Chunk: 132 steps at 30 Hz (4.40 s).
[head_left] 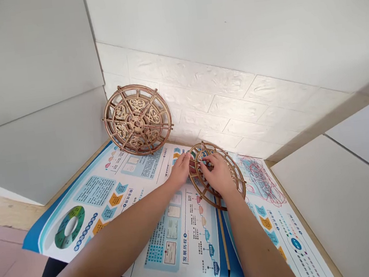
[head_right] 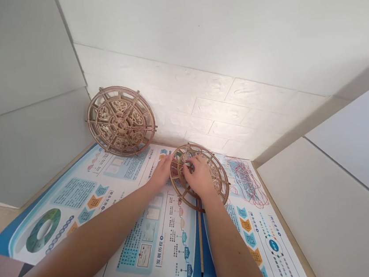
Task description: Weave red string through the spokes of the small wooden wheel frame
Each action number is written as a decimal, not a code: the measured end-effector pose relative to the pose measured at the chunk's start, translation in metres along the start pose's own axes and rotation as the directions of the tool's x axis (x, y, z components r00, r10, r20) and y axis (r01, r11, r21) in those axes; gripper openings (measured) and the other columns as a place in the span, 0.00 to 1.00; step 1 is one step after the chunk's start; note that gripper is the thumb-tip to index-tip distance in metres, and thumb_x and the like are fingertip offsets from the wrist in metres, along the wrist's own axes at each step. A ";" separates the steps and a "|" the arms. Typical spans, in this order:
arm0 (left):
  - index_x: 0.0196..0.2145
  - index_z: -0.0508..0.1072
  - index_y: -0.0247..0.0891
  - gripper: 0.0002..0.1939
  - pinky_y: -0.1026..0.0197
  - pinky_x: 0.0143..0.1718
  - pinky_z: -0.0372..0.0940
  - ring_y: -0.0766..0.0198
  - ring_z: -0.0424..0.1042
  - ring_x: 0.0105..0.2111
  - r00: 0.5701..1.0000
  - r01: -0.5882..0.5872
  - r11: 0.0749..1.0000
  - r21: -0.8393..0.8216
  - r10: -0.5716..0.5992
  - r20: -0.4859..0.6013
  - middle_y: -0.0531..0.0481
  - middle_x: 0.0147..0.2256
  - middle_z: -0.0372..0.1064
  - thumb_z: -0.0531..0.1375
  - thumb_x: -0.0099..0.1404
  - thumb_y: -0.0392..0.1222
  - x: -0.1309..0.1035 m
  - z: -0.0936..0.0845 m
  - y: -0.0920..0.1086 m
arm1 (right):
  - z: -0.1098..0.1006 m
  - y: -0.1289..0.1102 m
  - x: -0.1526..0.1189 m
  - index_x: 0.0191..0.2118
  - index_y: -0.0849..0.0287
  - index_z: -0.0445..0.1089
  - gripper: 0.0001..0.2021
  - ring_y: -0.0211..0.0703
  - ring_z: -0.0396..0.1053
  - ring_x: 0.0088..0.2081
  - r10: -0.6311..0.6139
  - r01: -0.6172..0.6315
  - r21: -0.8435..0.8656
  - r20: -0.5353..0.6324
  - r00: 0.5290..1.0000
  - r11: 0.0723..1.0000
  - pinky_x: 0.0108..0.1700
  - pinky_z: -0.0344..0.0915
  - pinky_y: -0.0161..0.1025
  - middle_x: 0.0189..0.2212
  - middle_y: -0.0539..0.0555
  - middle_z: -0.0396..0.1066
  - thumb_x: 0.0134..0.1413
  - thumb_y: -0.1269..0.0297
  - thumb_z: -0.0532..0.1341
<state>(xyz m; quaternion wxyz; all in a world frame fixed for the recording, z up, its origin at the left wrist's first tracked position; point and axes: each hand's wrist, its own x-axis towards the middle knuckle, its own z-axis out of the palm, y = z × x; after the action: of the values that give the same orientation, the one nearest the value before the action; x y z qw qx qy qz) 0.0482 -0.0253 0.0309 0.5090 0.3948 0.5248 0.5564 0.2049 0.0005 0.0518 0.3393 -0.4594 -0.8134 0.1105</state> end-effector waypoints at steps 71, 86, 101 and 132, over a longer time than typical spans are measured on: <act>0.33 0.72 0.33 0.20 0.57 0.36 0.70 0.62 0.72 0.26 0.932 0.225 0.963 -0.147 -0.169 0.319 0.44 0.27 0.72 0.50 0.75 0.48 0.009 -0.002 0.002 | -0.003 -0.020 -0.009 0.53 0.54 0.70 0.12 0.47 0.75 0.40 -0.144 0.175 0.055 -0.360 0.922 0.983 0.48 0.73 0.48 0.40 0.55 0.77 0.65 0.63 0.58; 0.35 0.72 0.34 0.16 0.57 0.34 0.71 0.59 0.73 0.29 0.944 0.121 0.984 -0.129 -0.074 0.321 0.45 0.30 0.71 0.50 0.73 0.46 0.005 -0.003 0.003 | 0.017 -0.010 -0.009 0.48 0.56 0.74 0.14 0.50 0.73 0.46 -0.142 0.143 -0.002 -0.053 0.988 0.990 0.49 0.71 0.48 0.44 0.57 0.76 0.61 0.70 0.55; 0.34 0.71 0.35 0.14 0.61 0.32 0.68 0.61 0.71 0.31 0.946 0.065 0.996 -0.053 -0.045 0.322 0.44 0.33 0.72 0.51 0.69 0.46 0.009 -0.006 -0.004 | 0.017 -0.013 -0.011 0.55 0.54 0.71 0.20 0.52 0.71 0.51 -0.117 0.116 0.021 0.085 0.989 0.993 0.55 0.68 0.54 0.50 0.56 0.74 0.59 0.71 0.55; 0.35 0.70 0.36 0.06 0.64 0.28 0.66 0.64 0.71 0.27 0.935 0.198 0.957 -0.213 -0.120 0.333 0.49 0.29 0.70 0.57 0.56 0.35 0.009 -0.008 0.002 | -0.023 -0.012 -0.011 0.70 0.51 0.53 0.37 0.52 0.62 0.63 -0.115 0.045 0.219 0.318 0.941 0.975 0.66 0.58 0.56 0.60 0.57 0.67 0.57 0.64 0.64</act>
<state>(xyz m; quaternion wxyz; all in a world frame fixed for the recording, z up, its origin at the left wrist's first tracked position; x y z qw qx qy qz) 0.0390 -0.0178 0.0309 0.6745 0.3695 0.3948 0.5025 0.2161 -0.0182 0.0694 0.2495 -0.3626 -0.8605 0.2564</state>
